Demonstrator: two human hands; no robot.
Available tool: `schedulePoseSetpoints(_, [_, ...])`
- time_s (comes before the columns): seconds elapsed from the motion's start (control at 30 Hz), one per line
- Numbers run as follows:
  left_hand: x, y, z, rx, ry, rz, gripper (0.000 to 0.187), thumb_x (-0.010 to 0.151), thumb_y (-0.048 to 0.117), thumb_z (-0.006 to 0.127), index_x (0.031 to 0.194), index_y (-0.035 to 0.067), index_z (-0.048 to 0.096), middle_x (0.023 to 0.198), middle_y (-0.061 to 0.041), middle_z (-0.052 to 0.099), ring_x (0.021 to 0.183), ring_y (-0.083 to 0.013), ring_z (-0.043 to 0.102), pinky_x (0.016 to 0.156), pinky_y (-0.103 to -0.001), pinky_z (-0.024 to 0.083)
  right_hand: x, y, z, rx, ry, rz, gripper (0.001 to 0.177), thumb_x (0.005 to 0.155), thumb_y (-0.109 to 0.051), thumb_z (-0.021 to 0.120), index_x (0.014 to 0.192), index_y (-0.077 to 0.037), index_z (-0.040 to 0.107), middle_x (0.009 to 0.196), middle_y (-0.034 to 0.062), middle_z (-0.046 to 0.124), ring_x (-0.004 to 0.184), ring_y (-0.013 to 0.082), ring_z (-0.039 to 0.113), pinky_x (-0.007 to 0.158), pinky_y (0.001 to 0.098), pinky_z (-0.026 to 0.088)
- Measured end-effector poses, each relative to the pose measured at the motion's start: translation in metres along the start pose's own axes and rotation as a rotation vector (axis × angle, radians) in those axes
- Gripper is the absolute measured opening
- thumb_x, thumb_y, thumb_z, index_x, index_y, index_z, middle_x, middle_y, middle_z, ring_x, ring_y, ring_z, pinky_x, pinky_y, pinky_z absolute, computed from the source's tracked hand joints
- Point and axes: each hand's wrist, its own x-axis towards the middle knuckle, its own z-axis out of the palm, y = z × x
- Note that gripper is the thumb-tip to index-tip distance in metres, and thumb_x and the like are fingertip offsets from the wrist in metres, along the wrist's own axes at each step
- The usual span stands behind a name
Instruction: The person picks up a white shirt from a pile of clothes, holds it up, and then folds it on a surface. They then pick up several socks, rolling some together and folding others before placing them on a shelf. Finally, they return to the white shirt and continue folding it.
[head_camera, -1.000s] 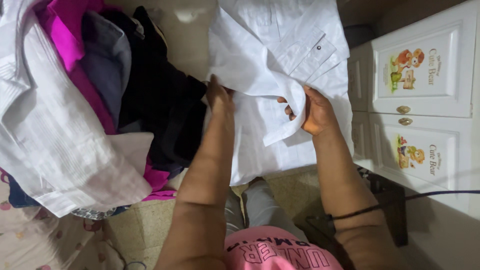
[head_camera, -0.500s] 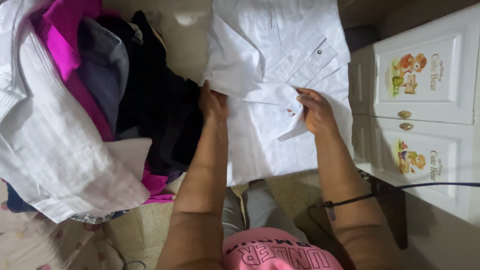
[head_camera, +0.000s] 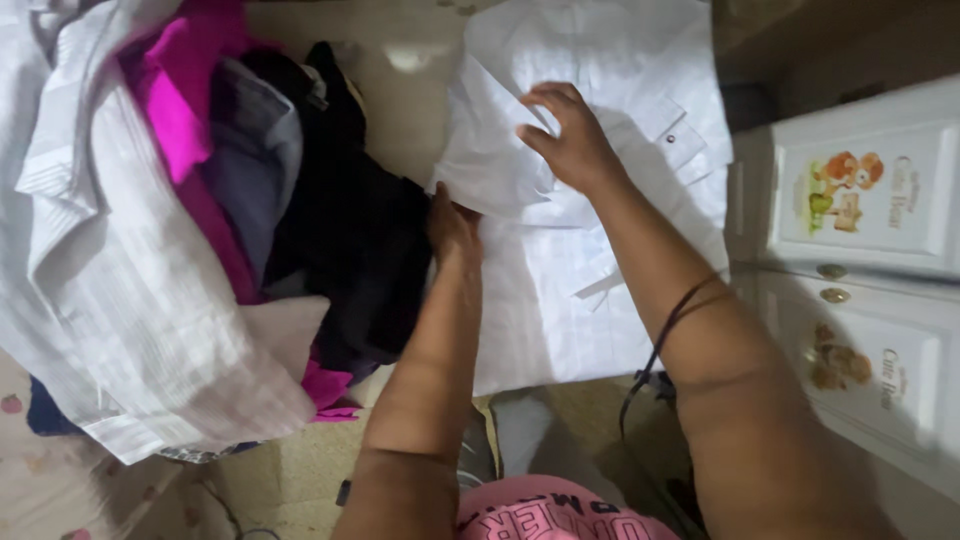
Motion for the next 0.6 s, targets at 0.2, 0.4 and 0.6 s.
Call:
schedulePoseSetpoints(0.2, [-0.007,-0.002,0.004,-0.058,-0.025,0.05,0.048,0.104,0.03,0.051,0.148,0.01,0.046,0.148,-0.013,0.055,0.13,-0.0302,0.057,0.107,-0.048,0.049,0.074,0.022,0.045,0.091,-0.203,0.062,0.049,0.091,-0.019,0.077,0.135,-0.004,0.063,0.15,0.0166,0.046,0.138,0.0287,0.049,0.112,0.0378,0.043])
schedulePoseSetpoints(0.4, [-0.02,-0.002,0.009,-0.041,0.12,0.058,0.049,0.103,0.035,0.051,0.145,0.008,0.048,0.144,-0.012,0.057,0.127,-0.0276,0.058,0.104,-0.045,0.049,0.103,0.046,0.057,0.231,-0.193,0.177,0.052,0.095,-0.019,0.075,0.141,0.0,0.06,0.148,0.013,0.059,0.136,0.0244,0.057,0.115,0.0338,0.044])
schedulePoseSetpoints(0.6, [-0.029,-0.006,0.019,-0.003,0.241,0.082,0.052,0.102,0.041,0.053,0.141,0.007,0.052,0.14,-0.009,0.059,0.123,-0.0244,0.06,0.101,-0.041,0.05,0.115,0.051,0.064,0.42,-0.231,0.26,0.054,0.094,-0.012,0.071,0.145,-0.002,0.055,0.15,0.0128,0.059,0.139,0.024,0.056,0.116,0.0331,0.042])
